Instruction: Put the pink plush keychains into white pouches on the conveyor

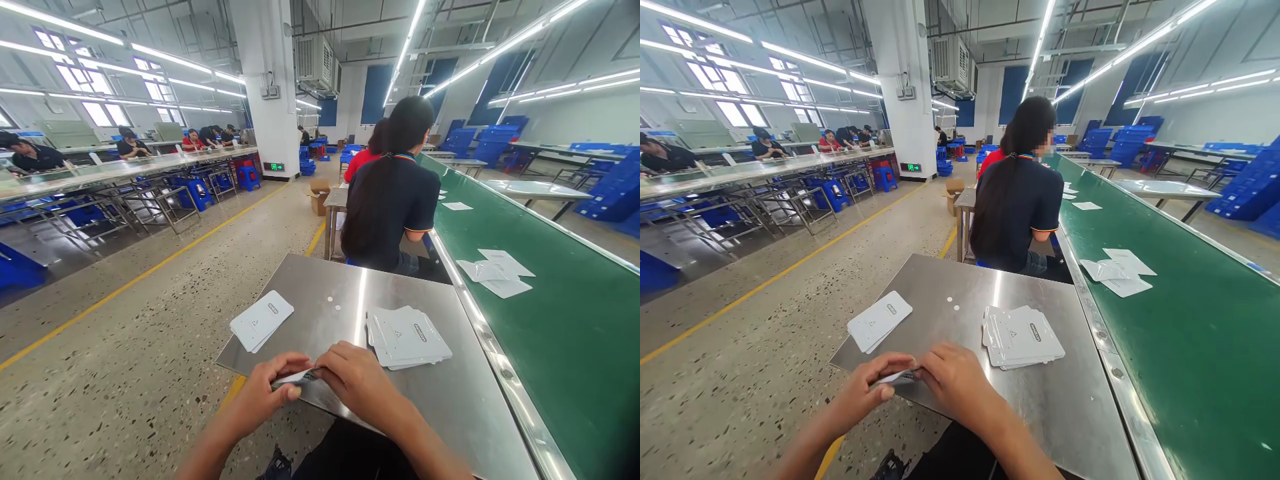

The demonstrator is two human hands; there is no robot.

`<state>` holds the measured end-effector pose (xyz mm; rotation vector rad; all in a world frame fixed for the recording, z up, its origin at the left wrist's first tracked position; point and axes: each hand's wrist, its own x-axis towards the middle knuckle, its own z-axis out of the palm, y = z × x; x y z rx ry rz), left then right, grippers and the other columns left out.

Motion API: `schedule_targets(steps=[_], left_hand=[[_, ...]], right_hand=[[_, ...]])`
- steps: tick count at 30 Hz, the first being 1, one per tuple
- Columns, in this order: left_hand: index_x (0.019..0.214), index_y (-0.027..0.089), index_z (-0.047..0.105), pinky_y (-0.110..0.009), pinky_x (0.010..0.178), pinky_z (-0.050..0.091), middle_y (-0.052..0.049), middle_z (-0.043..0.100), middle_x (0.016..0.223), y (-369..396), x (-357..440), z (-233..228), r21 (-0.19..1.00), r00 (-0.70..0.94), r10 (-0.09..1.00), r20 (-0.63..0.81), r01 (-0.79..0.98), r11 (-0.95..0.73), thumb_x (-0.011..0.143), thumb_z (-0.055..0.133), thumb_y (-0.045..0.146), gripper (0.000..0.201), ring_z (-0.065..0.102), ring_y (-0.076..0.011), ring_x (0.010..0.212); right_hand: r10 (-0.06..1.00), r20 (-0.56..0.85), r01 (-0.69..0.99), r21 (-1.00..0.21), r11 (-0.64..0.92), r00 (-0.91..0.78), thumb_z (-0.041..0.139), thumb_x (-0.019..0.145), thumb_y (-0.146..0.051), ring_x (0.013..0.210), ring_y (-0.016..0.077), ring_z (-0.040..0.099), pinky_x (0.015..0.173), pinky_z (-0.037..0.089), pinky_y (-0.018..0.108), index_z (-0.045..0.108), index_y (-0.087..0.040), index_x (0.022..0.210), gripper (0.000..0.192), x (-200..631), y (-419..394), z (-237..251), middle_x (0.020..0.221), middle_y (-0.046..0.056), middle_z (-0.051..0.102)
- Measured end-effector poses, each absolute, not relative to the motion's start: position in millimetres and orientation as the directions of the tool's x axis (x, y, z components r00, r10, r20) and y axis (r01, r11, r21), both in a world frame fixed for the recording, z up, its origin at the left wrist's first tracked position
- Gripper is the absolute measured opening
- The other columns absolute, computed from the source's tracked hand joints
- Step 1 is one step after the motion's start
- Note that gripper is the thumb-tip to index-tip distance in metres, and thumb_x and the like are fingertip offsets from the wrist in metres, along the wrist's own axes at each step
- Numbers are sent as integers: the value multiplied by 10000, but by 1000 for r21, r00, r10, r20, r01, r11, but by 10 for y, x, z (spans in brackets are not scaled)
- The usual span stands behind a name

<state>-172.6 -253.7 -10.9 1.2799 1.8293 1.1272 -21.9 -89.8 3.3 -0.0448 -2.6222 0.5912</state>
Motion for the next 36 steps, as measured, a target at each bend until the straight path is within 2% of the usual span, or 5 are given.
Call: schedule_targets(steps=[7,15,25,32,36], left_hand=[[911,152,677,-295,648,493,-65,686,762,-2464,-1723,-433,929,-447,821,-355,-72,362,709,582,592,494,627,-234,753],[1089,176,604,-423,850,507,-125,666,1056,-2412,-1762,-384,922,-761,577,-297,-385,-33,600,704,573,638,600,-314,1013],[913,130,657,-313,702,475,-78,683,850,-2261,-1786,-509,983,-767,621,-163,-69,172,604,743,431,440,600,-239,818],[763,153,616,-229,607,372,14,572,685,-2019,-1254,-328,964,-430,902,-40,221,148,707,645,366,222,503,-144,664],[783,173,604,-234,629,353,17,572,743,-1925,-1089,-306,933,-380,923,-63,306,189,712,633,346,189,488,-146,695]], right_hand=[[255,241,65,-594,802,-937,369,930,-413,911,153,587,799,456,280,597,-235,1098,334,-701,-547,-237,1010,40,648],[475,171,434,-226,872,-863,349,876,-563,1325,333,229,1062,133,584,451,-153,1316,610,-741,-503,-728,1409,118,361],[16,497,-64,-144,988,-868,448,870,-99,1117,228,545,977,436,487,427,-232,1311,461,381,-1119,-1156,1213,53,586],[585,579,69,-675,734,-567,491,875,-183,759,165,620,596,531,267,648,-251,953,188,421,-1042,-348,823,47,623],[557,648,11,-647,763,-519,547,838,-140,738,154,595,589,505,264,624,-242,952,172,421,-1020,140,812,34,606]])
